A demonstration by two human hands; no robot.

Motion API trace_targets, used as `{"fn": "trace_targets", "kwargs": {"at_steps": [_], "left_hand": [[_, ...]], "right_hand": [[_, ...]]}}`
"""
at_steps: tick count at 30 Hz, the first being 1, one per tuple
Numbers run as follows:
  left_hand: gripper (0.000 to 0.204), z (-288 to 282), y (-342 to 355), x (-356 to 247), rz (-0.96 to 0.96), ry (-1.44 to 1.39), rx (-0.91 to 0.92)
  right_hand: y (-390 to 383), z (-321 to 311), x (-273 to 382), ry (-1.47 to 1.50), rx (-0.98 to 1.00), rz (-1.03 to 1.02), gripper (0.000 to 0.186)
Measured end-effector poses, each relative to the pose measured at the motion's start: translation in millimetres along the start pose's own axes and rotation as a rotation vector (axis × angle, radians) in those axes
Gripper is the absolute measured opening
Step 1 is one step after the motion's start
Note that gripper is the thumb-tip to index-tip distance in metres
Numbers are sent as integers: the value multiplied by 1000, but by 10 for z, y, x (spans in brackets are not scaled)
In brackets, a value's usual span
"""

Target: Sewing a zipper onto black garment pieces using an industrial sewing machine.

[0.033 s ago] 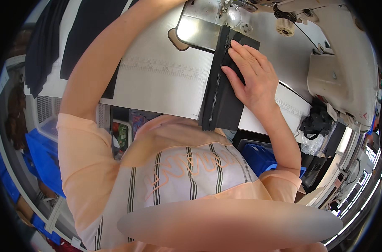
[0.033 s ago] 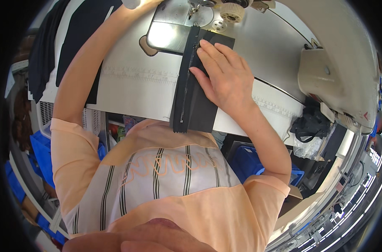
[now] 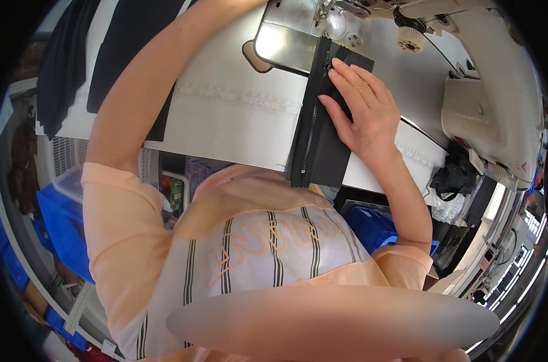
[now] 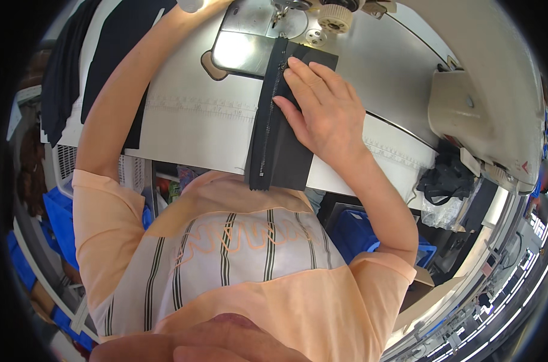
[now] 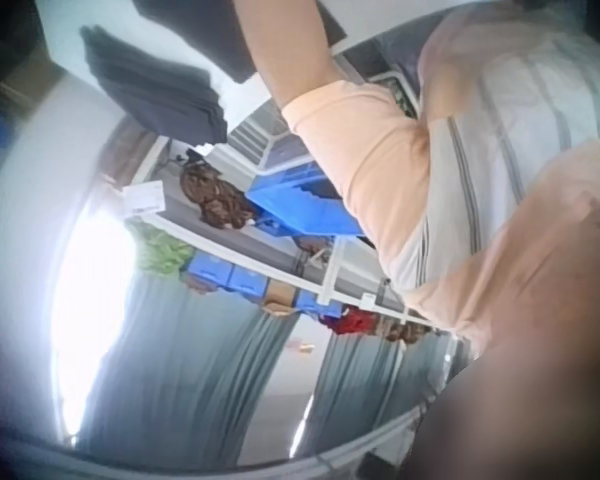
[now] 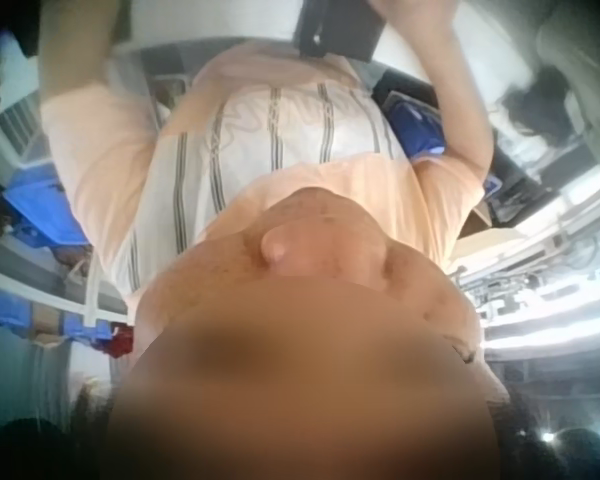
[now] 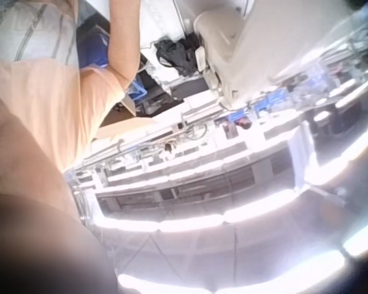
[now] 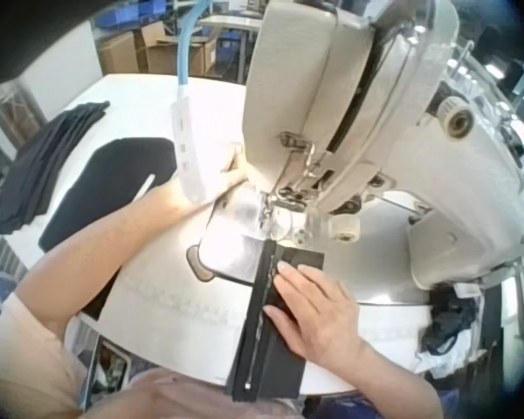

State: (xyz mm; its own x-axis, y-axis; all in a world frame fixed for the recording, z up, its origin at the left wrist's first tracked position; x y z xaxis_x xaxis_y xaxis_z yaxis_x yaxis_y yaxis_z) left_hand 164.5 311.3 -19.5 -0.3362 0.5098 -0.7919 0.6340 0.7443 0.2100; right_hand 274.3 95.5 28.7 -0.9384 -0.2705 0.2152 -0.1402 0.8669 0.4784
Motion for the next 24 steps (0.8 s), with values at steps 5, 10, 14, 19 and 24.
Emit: {"fn": "trace_targets", "kwargs": {"at_steps": [5,10,14,19,24], "left_hand": [[34,-447,-972,-864,321,728,125],[61,-734,-2365,-679,12,702,178],[54,-801,-2675,-498,190,652,17],[60,-979,-2525,-427,276,559,76],[64,-715,-2445,-667,293,594,113]], "right_hand": [[19,-8,12,-7,15,11,37],[42,-12,29,-8,44,7,38],[37,-5,18,-16,55,5,38],[45,-6,22,-1,40,3,37],[-9,-65,-29,-16,39,16,37]]}}
Point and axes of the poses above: each hand's wrist, its own y-axis towards the middle knuckle, its own z-axis out of the palm, x = y × z, the point moved 9 cm from there along y, towards the middle knuckle, and after that the axes turned 15 degrees about z, right-handed, at the moved point
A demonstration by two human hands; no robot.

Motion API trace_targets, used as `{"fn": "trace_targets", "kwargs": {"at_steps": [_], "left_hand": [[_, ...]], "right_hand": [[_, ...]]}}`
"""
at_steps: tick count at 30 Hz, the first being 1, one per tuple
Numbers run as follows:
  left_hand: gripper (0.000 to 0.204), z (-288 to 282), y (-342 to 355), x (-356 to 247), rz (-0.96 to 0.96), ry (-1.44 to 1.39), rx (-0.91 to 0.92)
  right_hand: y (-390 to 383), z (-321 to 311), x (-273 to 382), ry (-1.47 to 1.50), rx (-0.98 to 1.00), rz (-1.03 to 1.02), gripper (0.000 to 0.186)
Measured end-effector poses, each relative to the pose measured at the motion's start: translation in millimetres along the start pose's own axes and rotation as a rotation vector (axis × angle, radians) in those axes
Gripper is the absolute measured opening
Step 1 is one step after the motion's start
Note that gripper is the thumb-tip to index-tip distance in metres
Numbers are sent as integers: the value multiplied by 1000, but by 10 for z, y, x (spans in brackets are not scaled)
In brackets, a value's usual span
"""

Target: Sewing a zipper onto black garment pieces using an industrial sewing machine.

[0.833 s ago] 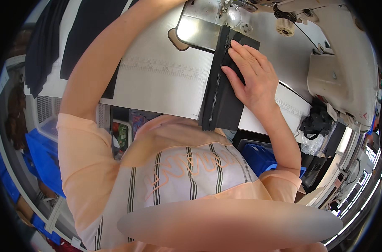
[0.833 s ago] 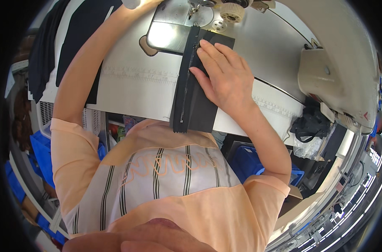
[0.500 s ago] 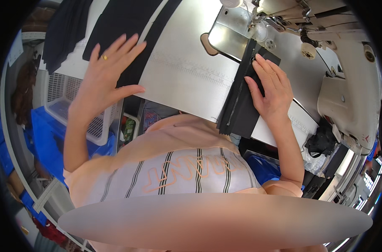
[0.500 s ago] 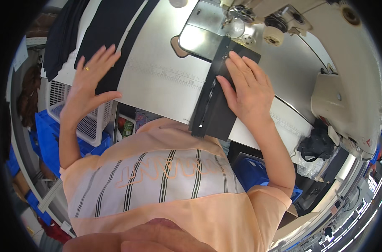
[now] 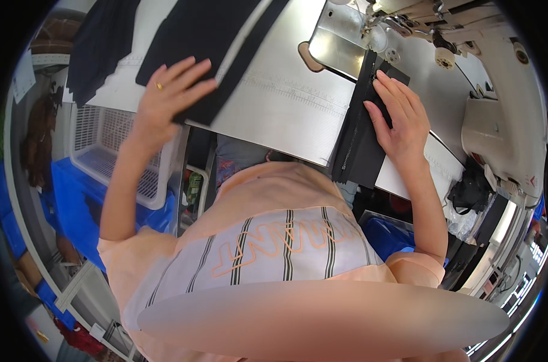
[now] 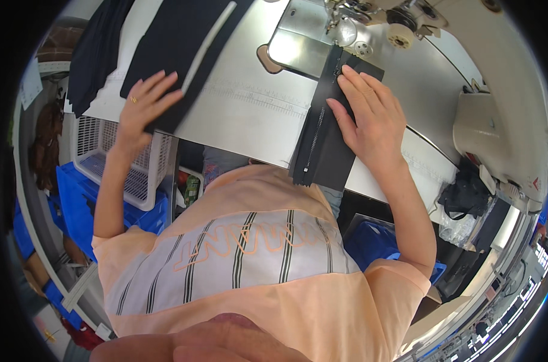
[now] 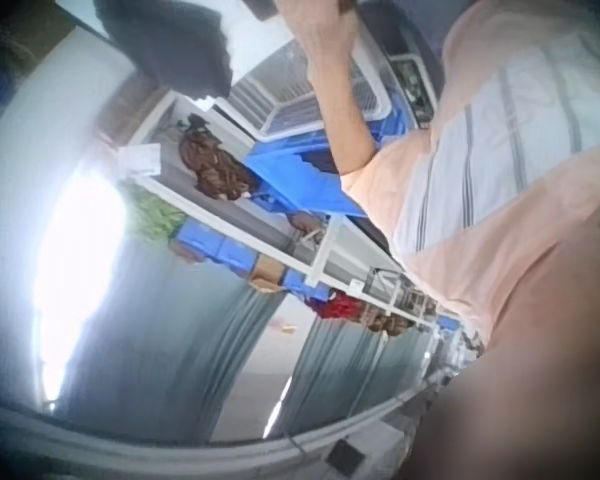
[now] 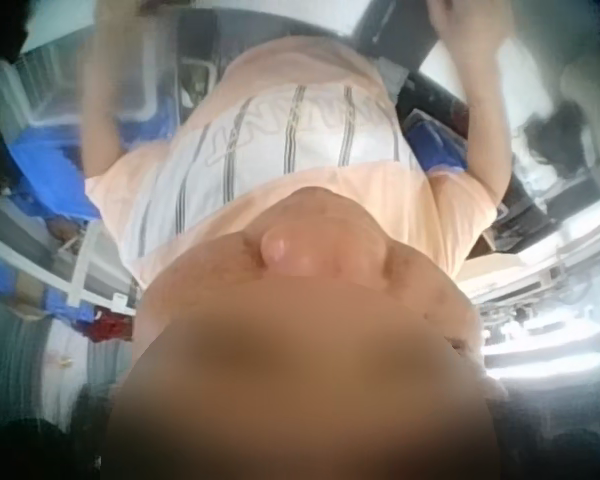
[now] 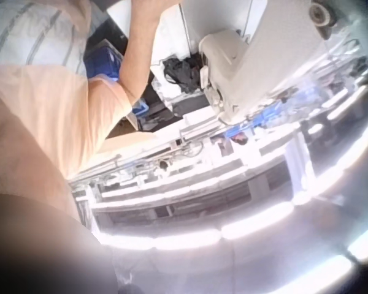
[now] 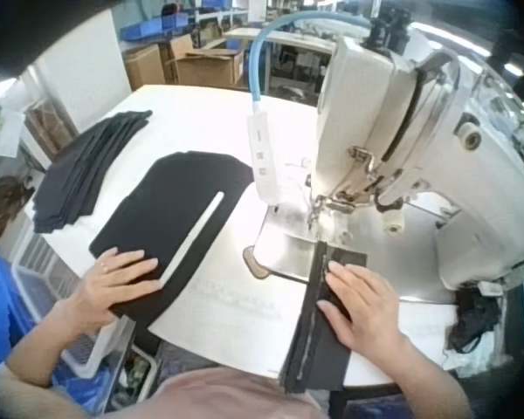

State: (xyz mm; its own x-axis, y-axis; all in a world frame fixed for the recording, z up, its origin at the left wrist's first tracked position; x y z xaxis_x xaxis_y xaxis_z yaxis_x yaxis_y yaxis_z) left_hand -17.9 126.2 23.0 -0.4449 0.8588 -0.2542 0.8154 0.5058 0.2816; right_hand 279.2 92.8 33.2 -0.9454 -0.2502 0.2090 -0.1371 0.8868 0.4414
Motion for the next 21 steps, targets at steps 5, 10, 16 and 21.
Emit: {"fn": "trace_targets", "kwargs": {"at_steps": [5,10,16,21], "left_hand": [[37,230,9,-875,136,6,-110],[33,281,198,-963,58,9,-180],[27,343,348,-1404,170,-70,-142],[27,387,538,-1429,145,-101,-230]], "right_hand": [[-211,-249,-280,-36,-33,94,35],[-367,-327,-485,-84,-42,159,34],[-361,-314,-492,-86,-59,160,33],[-358,-335,-482,-81,-78,151,33]]}}
Point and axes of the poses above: each hand's wrist, its own y-axis towards the middle knuckle, its own z-axis out of the palm, x = y × z, the point moved 9 cm from there along y, towards the middle knuckle, and after that the axes turned 15 degrees about z, right-handed, at the moved point
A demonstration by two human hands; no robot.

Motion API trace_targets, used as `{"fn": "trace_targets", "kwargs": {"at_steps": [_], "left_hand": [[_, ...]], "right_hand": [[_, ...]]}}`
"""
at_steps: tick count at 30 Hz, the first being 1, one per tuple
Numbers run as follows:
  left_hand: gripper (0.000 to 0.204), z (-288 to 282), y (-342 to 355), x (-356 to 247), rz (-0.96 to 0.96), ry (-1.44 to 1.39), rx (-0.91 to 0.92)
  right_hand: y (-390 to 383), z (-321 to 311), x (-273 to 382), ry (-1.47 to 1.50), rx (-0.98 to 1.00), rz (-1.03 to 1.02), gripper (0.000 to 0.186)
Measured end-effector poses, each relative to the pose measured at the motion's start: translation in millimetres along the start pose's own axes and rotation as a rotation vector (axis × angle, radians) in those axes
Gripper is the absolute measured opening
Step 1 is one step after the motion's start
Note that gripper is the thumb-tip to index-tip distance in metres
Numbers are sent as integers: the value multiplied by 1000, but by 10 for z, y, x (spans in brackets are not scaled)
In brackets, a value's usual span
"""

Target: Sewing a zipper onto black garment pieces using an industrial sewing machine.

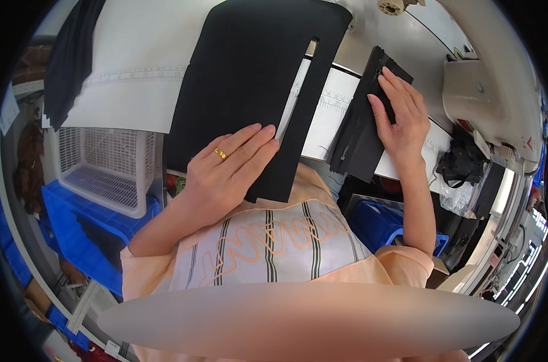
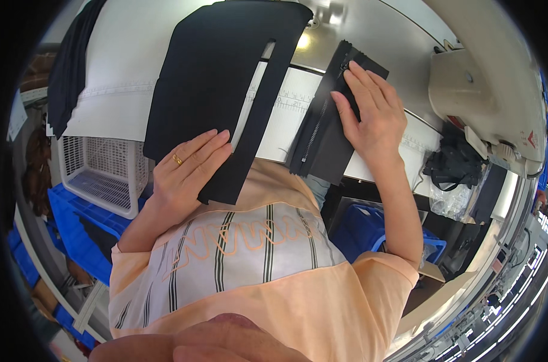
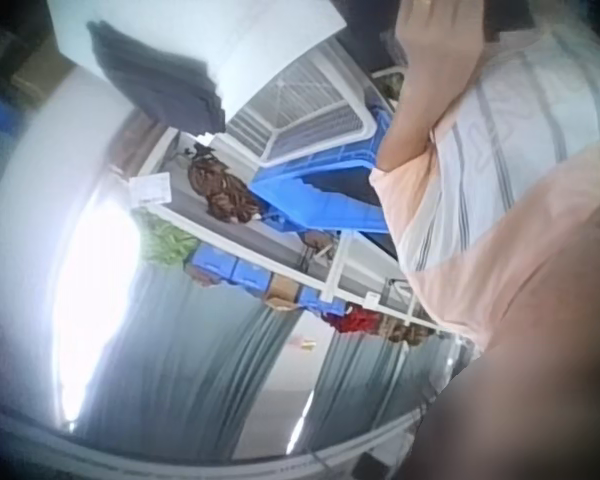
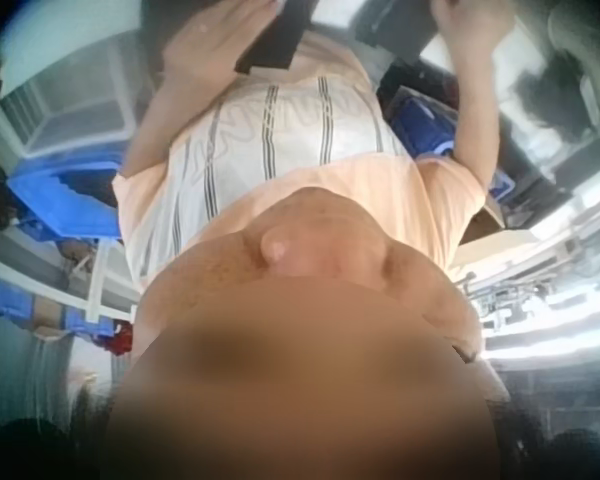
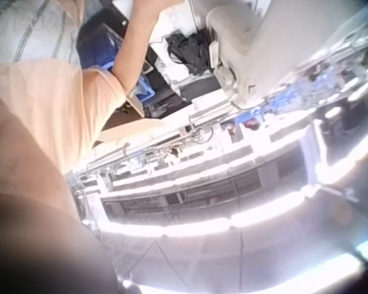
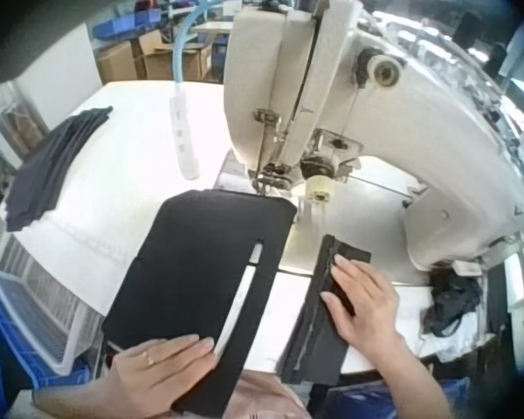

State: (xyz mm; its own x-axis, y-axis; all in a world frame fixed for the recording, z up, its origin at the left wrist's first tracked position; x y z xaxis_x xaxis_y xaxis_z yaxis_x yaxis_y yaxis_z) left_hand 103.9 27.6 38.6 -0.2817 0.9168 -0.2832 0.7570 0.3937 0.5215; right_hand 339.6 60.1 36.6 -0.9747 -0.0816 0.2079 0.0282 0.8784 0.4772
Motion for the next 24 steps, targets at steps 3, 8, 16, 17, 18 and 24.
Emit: {"fn": "trace_targets", "kwargs": {"at_steps": [3,8,16,17,18,24], "left_hand": [[30,27,67,-4,-34,-16,14],[37,62,85,-85,-19,-43,60],[39,-114,376,106,145,-543,245],[46,-55,469,350,74,-434,267],[54,5,545,677,-51,-328,266],[21,301,1118,1899,-209,-284,-55]], "right_hand": [[-8,8,-14,-2,0,6,33],[-11,17,-22,-1,1,9,33],[-8,15,-14,3,2,0,34],[-7,14,-16,6,-1,3,33],[-9,12,-8,14,-2,-4,33],[-7,19,-21,5,1,17,33]]}}
Point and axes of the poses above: each hand's wrist, its own y-axis towards the middle knuckle, its own z-axis out of the palm, x = y × z, the point moved 9 cm from there along y, towards the middle knuckle, and after that the axes turned 15 degrees about z, right-handed, at the moved point
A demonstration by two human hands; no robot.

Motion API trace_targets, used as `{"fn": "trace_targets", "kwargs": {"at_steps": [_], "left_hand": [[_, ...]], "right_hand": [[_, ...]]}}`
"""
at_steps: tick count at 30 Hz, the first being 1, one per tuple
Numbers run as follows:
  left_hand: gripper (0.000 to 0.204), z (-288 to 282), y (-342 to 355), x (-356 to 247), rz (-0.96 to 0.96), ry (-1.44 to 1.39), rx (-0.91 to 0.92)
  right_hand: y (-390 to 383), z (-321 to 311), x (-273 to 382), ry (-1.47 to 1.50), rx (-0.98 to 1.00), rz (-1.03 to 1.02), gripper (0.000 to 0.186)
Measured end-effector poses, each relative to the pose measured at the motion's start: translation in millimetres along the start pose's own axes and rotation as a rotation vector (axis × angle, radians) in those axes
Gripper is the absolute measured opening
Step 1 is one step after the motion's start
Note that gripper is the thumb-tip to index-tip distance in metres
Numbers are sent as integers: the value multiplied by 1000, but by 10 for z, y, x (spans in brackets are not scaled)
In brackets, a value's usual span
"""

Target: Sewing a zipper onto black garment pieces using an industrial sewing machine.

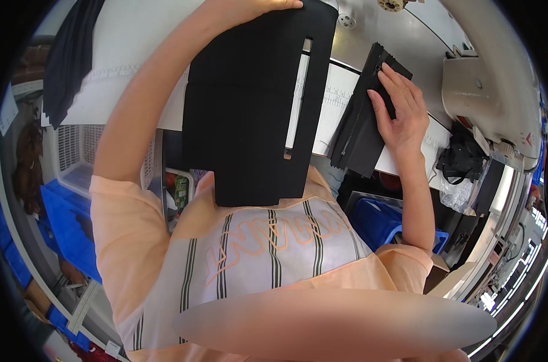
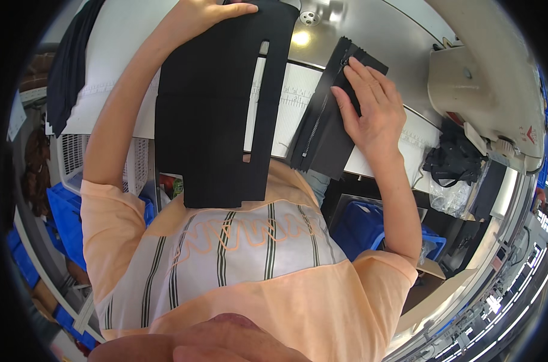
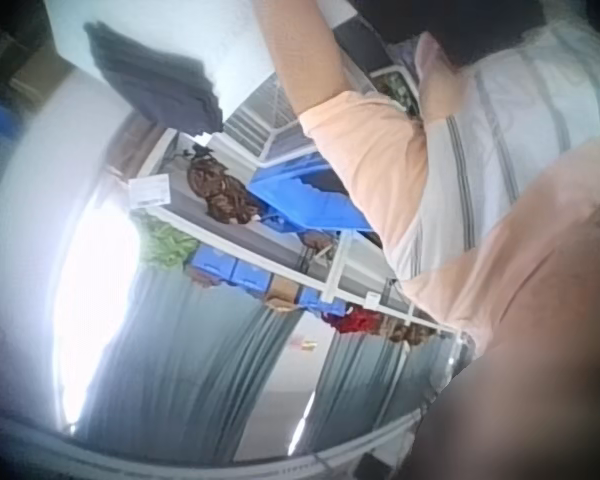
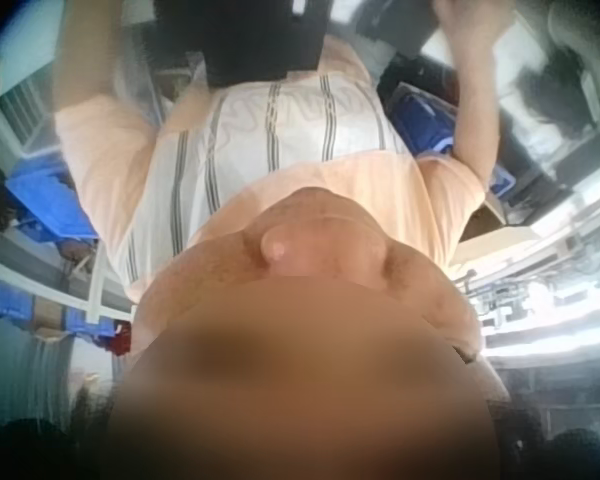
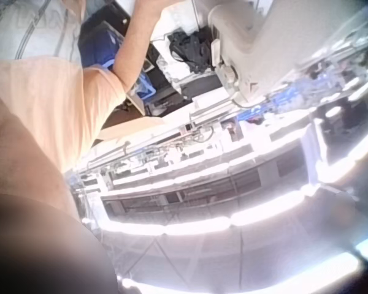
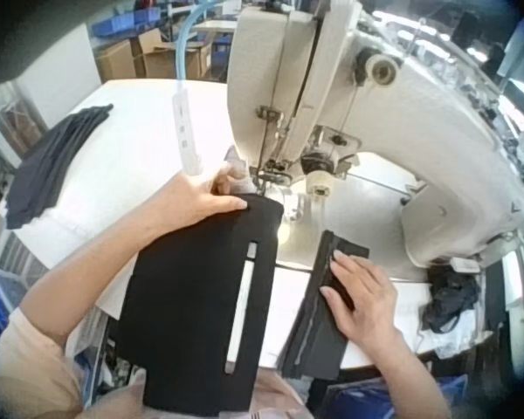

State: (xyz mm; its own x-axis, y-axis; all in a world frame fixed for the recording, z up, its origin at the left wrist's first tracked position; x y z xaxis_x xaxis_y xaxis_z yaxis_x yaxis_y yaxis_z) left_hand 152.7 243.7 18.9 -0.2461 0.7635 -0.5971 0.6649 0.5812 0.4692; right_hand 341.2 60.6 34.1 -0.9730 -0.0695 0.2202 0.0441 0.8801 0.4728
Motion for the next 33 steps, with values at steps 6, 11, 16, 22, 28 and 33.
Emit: {"fn": "trace_targets", "kwargs": {"at_steps": [6,11,16,22,28,33], "left_hand": [[24,193,164,219,-158,-200,154],[23,100,272,165,-45,101,171],[19,64,245,152,-25,-195,104],[14,310,353,491,-187,-164,164],[10,444,276,528,-169,-298,139],[15,421,294,536,-112,-355,-2]], "right_hand": [[-1,9,-8,-15,5,1,33],[1,5,-5,-1,5,-4,34],[3,7,-10,-7,13,4,34],[2,-2,-1,4,9,2,34],[8,9,1,-4,26,2,35],[7,2,15,5,19,-6,34]]}}
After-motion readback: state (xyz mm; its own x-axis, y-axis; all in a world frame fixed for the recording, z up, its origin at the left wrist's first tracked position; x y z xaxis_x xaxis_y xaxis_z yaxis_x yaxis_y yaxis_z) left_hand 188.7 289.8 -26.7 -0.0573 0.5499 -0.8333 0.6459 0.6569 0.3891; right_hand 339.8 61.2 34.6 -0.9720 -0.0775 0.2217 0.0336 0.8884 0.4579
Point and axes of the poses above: each hand's wrist, its own y-axis towards the middle knuckle, its own z-axis out of the palm, x = y × z, the point moved 9 cm from there along y, towards the middle knuckle, and after that the axes turned 15 degrees about z, right-handed, at the moved point
